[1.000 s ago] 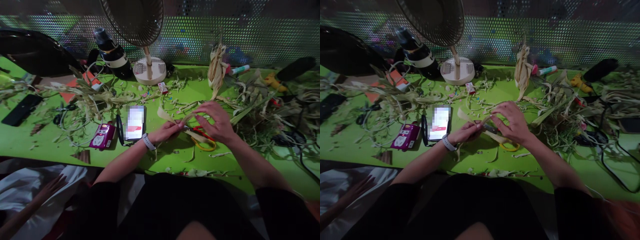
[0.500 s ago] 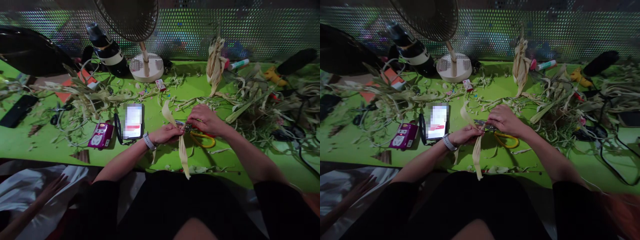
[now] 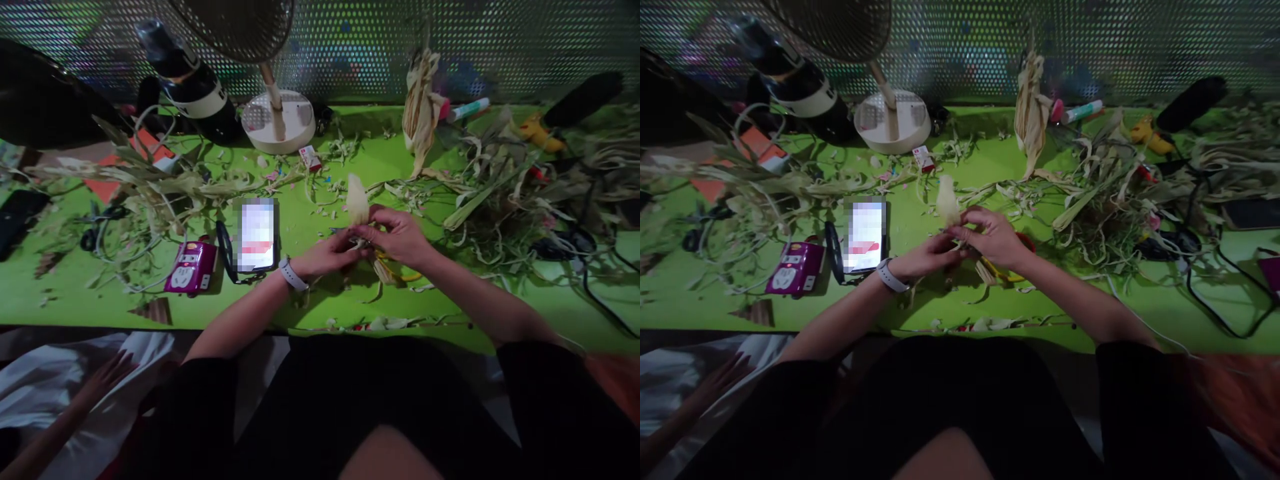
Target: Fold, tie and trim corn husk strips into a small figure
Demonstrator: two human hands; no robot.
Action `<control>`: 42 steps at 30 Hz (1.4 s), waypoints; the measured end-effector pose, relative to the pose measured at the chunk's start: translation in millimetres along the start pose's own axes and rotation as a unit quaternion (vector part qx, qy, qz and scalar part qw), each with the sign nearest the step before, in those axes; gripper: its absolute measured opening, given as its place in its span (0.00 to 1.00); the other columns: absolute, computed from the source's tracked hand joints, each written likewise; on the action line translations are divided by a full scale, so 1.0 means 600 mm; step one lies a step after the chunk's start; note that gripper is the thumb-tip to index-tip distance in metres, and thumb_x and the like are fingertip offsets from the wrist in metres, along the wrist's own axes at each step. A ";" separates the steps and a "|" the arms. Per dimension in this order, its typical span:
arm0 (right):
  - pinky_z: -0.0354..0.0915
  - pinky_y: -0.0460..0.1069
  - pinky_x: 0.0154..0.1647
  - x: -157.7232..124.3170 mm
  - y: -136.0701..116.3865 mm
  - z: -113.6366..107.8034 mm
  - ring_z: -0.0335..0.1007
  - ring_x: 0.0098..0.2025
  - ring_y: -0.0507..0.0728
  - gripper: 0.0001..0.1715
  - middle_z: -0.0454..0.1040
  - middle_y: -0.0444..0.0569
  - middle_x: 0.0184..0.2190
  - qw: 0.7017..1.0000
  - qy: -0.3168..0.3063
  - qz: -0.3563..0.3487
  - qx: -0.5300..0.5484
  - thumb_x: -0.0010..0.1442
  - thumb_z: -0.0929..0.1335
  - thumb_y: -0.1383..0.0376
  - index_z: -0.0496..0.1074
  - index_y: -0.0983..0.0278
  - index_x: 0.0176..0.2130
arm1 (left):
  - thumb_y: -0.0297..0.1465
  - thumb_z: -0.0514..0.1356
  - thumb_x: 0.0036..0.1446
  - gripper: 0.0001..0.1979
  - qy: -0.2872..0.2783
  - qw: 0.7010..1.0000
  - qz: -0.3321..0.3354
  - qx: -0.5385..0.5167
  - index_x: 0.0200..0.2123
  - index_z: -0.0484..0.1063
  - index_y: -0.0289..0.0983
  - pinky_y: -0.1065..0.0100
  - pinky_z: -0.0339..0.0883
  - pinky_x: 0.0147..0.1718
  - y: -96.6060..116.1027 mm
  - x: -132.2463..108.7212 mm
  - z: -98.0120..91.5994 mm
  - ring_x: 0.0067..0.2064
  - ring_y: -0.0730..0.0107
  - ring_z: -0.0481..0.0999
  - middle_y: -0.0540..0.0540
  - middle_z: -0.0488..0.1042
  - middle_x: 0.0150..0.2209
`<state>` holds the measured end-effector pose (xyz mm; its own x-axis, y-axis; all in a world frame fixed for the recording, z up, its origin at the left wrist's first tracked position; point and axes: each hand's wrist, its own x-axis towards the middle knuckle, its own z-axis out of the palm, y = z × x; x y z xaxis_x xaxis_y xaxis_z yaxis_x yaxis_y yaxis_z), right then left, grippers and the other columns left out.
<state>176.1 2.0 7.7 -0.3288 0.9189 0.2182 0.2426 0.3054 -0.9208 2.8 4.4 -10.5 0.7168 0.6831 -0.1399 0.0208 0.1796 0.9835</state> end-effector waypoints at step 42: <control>0.48 0.49 0.28 0.015 0.017 -0.030 0.53 0.26 0.52 0.32 0.62 0.45 0.21 0.927 -0.029 -0.105 -0.358 0.69 0.53 0.50 0.66 0.64 0.24 | 0.47 0.65 0.49 0.20 0.103 0.987 -0.075 -0.103 0.28 0.72 0.34 0.75 0.48 0.21 0.008 0.002 0.001 0.23 0.82 0.56 0.53 0.65 0.23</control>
<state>192.2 17.7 5.8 -0.4804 0.8116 0.3324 0.7048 0.5829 -0.4043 4.4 5.7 -5.8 0.5597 0.7633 -0.3227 -0.0410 0.4145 0.9091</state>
